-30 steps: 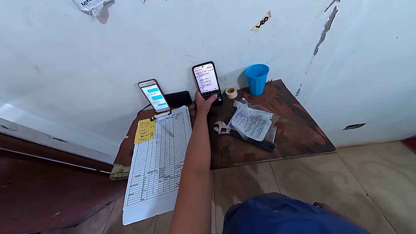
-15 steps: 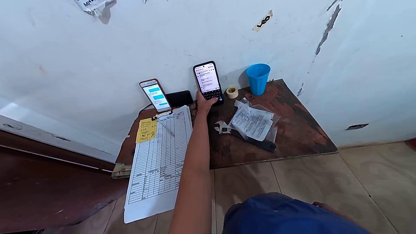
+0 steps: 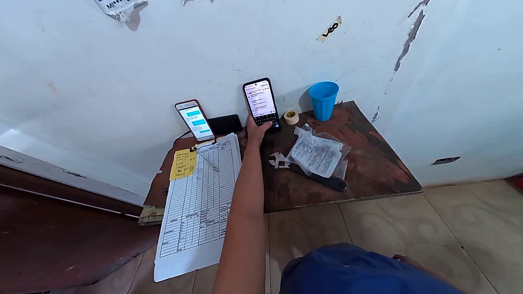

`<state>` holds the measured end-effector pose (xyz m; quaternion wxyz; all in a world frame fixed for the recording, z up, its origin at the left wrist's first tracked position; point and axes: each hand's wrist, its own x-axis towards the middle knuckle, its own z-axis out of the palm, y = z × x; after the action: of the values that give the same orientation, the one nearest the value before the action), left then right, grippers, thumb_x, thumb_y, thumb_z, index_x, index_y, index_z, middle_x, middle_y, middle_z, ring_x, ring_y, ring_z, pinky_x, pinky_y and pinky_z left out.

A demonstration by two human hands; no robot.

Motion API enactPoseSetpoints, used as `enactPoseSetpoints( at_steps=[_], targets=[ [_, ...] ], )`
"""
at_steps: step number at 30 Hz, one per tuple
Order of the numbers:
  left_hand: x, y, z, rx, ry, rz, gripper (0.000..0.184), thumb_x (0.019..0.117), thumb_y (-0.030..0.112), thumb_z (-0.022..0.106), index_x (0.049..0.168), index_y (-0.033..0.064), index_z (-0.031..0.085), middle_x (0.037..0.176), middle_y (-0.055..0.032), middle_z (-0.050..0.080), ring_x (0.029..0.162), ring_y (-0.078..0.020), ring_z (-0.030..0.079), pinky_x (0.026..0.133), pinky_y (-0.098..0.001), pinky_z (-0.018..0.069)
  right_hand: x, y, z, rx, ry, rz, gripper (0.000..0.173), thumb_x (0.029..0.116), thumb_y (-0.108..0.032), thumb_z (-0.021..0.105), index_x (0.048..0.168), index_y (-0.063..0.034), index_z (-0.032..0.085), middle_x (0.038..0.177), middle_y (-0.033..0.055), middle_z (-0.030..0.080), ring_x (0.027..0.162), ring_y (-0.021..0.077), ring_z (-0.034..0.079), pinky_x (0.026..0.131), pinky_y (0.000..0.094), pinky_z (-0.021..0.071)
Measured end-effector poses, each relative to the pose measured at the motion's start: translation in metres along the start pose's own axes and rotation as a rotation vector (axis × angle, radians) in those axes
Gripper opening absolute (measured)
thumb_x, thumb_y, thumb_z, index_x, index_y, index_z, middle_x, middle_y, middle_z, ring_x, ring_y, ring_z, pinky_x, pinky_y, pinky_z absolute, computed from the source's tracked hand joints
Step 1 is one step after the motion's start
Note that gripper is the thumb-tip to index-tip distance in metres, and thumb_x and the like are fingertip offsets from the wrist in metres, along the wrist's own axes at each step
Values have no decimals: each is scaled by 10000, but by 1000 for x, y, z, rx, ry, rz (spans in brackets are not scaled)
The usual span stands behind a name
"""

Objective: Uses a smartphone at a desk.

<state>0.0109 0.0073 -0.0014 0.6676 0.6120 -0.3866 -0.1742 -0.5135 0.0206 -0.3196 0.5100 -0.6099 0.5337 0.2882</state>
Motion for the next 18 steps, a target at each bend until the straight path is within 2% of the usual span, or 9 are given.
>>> enactPoseSetpoints(
  at_steps=[3, 8, 14, 17, 18],
  targets=[
    [0, 1, 3, 43, 40, 0, 691, 857, -26, 726, 1444, -76, 367, 1327, -258, 576, 1180, -225, 606, 1034, -349, 488, -1, 4, 2, 33, 2, 21, 514, 974, -212, 726, 1402, 21, 563, 1376, 272, 602, 1323, 375, 559, 1123, 511, 413],
    [2, 2, 10, 109, 119, -18, 752, 837, 62, 799, 1443, -68, 373, 1295, -263, 604, 1173, -262, 625, 1034, -390, 498, 7, 10, 3, 69, 11, 35, 478, 979, -178, 713, 1386, 28, 571, 1359, 269, 611, 1304, 360, 574, 1114, 502, 424],
    [2, 0, 9, 99, 117, -22, 748, 847, 62, 792, 1454, -60, 371, 1297, -260, 606, 1176, -252, 626, 1031, -385, 501, 75, 46, 12, -16, 42, 17, 496, 942, -239, 763, 1360, -18, 613, 1317, 244, 652, 1291, 361, 595, 1111, 511, 443],
    [0, 4, 2, 30, 17, -25, 711, 874, -24, 692, 1479, -71, 323, 1368, -266, 548, 1216, -232, 583, 1051, -348, 471, 55, 30, 8, -6, 22, 26, 482, 965, -212, 735, 1378, -5, 595, 1346, 254, 633, 1310, 360, 582, 1127, 505, 427],
    [-1, 6, -3, 9, -34, -31, 734, 837, -89, 652, 1484, -72, 308, 1377, -259, 538, 1210, -217, 579, 1040, -331, 472, 45, 23, 6, 2, 18, 30, 479, 974, -201, 725, 1386, 1, 587, 1357, 256, 625, 1318, 358, 576, 1133, 494, 419]
  ],
)
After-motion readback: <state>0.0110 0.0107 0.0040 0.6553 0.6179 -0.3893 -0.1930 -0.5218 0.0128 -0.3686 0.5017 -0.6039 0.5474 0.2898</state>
